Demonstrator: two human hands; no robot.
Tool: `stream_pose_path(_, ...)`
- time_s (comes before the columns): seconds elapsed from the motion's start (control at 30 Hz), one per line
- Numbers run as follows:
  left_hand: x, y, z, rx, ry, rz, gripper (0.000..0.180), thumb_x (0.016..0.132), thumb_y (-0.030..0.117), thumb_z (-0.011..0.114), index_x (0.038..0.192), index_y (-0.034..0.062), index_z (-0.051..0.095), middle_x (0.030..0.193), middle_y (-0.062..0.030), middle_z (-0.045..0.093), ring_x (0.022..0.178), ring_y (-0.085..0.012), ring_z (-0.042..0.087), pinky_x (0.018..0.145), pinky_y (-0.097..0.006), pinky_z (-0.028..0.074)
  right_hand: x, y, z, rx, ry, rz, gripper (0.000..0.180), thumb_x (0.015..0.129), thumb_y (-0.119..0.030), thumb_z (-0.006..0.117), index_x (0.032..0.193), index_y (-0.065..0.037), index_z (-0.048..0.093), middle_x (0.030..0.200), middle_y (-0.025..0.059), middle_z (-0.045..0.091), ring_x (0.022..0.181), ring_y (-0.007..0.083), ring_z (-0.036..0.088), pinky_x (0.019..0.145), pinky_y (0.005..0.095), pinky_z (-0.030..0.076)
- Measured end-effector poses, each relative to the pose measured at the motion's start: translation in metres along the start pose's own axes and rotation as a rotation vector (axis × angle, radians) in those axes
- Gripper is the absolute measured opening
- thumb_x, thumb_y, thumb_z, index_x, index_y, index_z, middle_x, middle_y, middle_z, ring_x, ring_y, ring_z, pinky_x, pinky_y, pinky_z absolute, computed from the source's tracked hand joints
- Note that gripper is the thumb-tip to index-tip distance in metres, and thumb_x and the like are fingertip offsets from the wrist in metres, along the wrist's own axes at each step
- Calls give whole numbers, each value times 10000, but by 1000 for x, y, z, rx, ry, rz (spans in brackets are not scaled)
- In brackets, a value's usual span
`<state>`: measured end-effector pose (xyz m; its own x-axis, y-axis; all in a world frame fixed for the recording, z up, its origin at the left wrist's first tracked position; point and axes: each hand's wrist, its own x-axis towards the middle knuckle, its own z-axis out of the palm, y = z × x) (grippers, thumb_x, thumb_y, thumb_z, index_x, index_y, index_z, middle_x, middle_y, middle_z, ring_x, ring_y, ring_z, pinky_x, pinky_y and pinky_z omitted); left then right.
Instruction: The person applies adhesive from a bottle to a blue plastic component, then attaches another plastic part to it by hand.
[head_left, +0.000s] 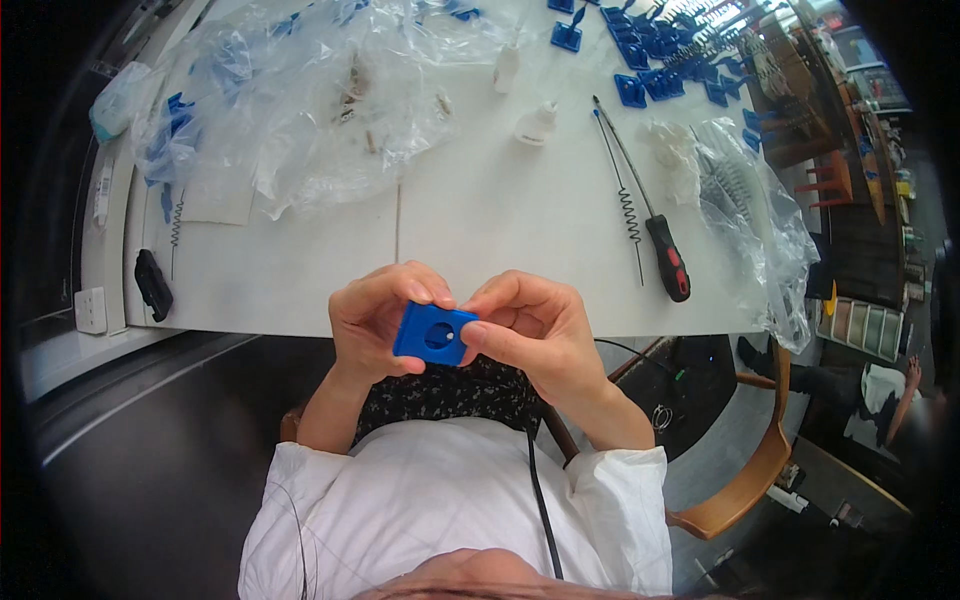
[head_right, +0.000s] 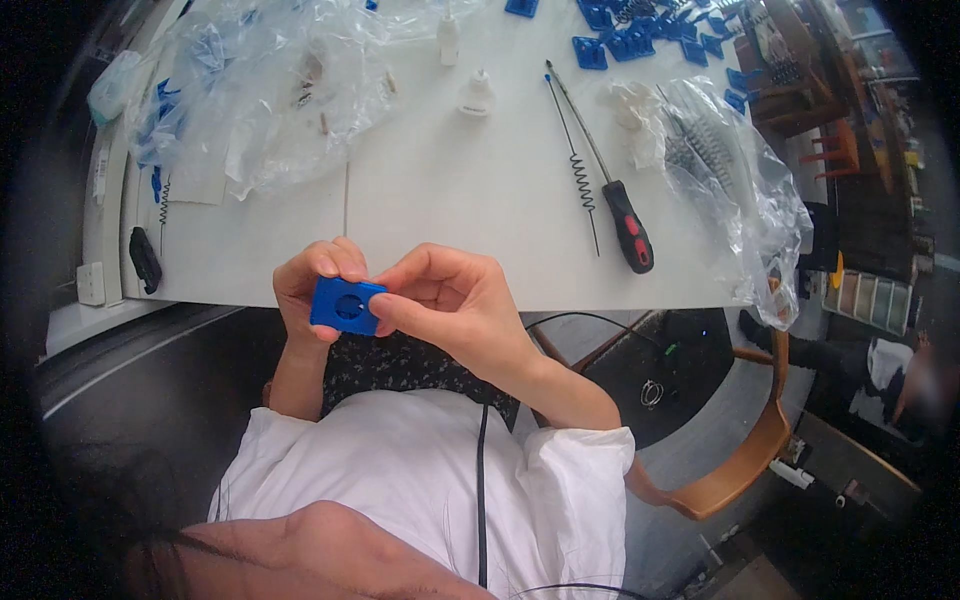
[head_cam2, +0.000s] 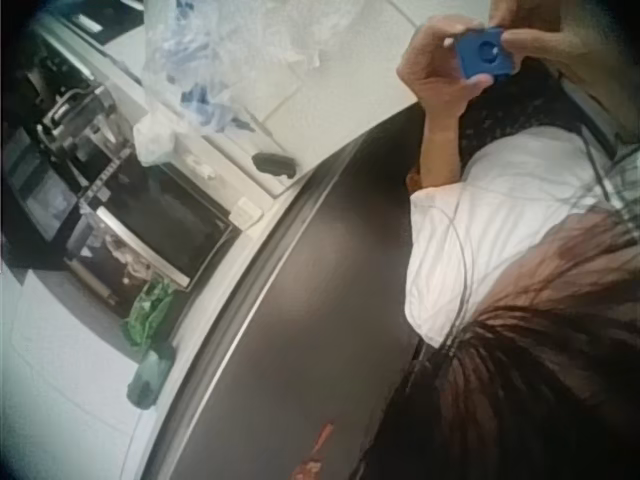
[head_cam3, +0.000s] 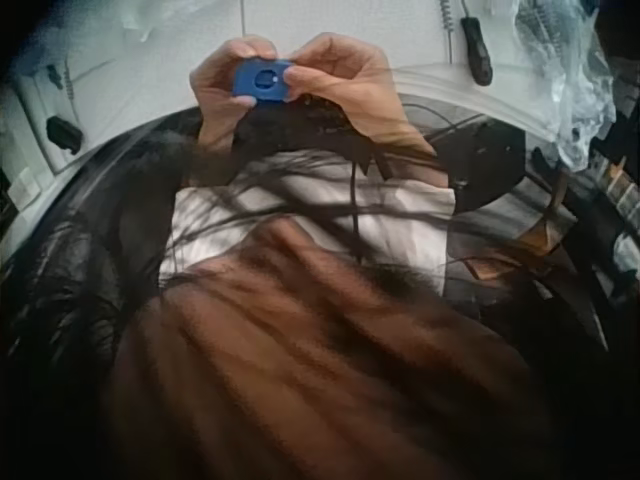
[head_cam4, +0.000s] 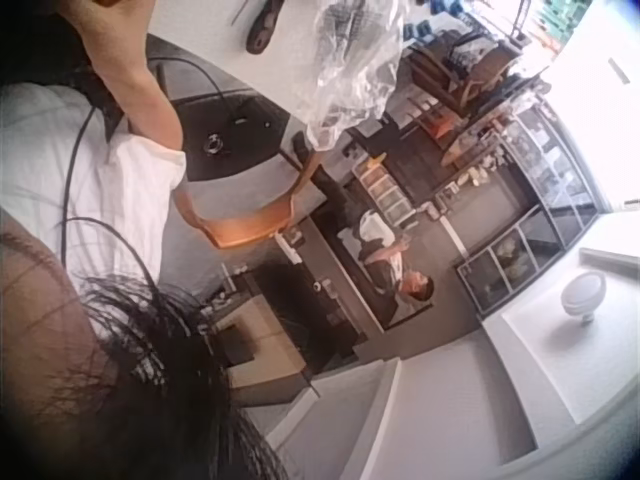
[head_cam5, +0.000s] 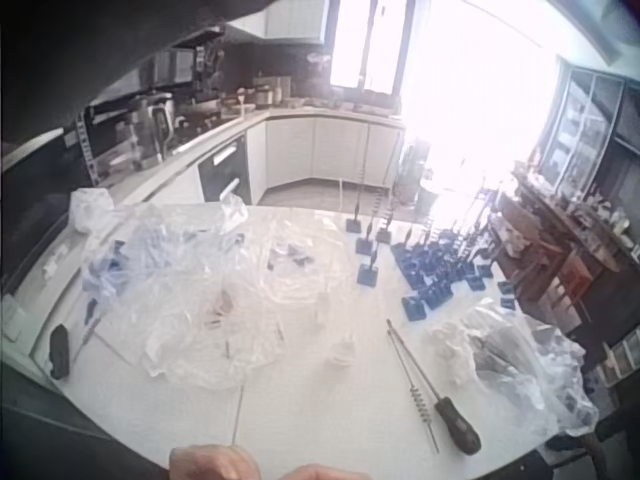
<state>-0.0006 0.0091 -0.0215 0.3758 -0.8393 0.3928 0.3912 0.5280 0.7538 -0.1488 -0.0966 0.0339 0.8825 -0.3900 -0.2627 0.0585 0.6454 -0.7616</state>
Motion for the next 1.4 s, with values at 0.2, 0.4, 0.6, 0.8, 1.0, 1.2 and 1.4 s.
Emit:
stream_pose_path(0.2, 3, 13, 12, 94, -6, -87, 470, 698, 104, 775, 1076, -72, 558, 1039, -217, 586, 959, -256, 575, 798, -325, 484, -4, 10, -3, 32, 56, -83, 127, 784, 37, 650, 890, 48, 582, 830, 95, 620, 750, 136, 619, 679, 241, 522)
stream_pose_path(0.4, 6, 27, 25, 368, 139, -92, 310, 769, 52, 698, 1030, -67, 579, 1042, -172, 558, 908, -195, 565, 768, -276, 474, -5, 16, -1, -620, 195, -681, 222, 651, 92, 710, 847, 22, 635, 805, 128, 637, 710, 168, 621, 631, 239, 487)
stream_pose_path(0.6, 7, 32, 30, 453, 140, -39, 202, 768, -31, 667, 959, -42, 604, 930, -110, 546, 820, -149, 539, 713, -254, 461, -9, 11, 2, -688, 195, -710, 216, 655, 92, 712, 844, 21, 637, 806, 121, 637, 700, 160, 622, 616, 229, 490)
stream_pose_path(0.8, 6, 28, 29, 376, 124, -8, 197, 739, -102, 650, 925, -47, 611, 915, -107, 553, 821, -152, 533, 708, -249, 457, -10, 6, 1, -699, 160, -706, 216, 658, 96, 710, 849, 22, 640, 807, 119, 637, 693, 145, 622, 592, 215, 499)
stream_pose_path(1.0, 9, 27, 32, 336, 153, -79, 177, 742, -111, 639, 909, -55, 618, 907, -106, 560, 818, -144, 549, 708, -244, 470, -11, 12, -9, -568, 113, -616, 191, 691, 114, 680, 859, 43, 624, 835, 122, 621, 754, 156, 616, 677, 226, 509)
stream_pose_path(1.2, 14, 28, 41, 362, 236, -144, 185, 758, -92, 637, 938, -55, 619, 927, -100, 561, 819, -132, 586, 695, -218, 488, -12, 34, -3, -36, 207, -415, 167, 792, 121, 582, 936, 38, 566, 920, 103, 564, 830, 174, 606, 772, 301, 543)
stream_pose_path(1.4, 10, 32, 43, 463, 202, -124, 189, 751, -66, 646, 934, -19, 637, 907, -86, 591, 792, -125, 598, 675, -220, 485, -13, 44, -7, -134, 170, -519, 281, 782, 137, 560, 1031, 25, 491, 1049, 122, 508, 924, 177, 570, 790, 310, 531)
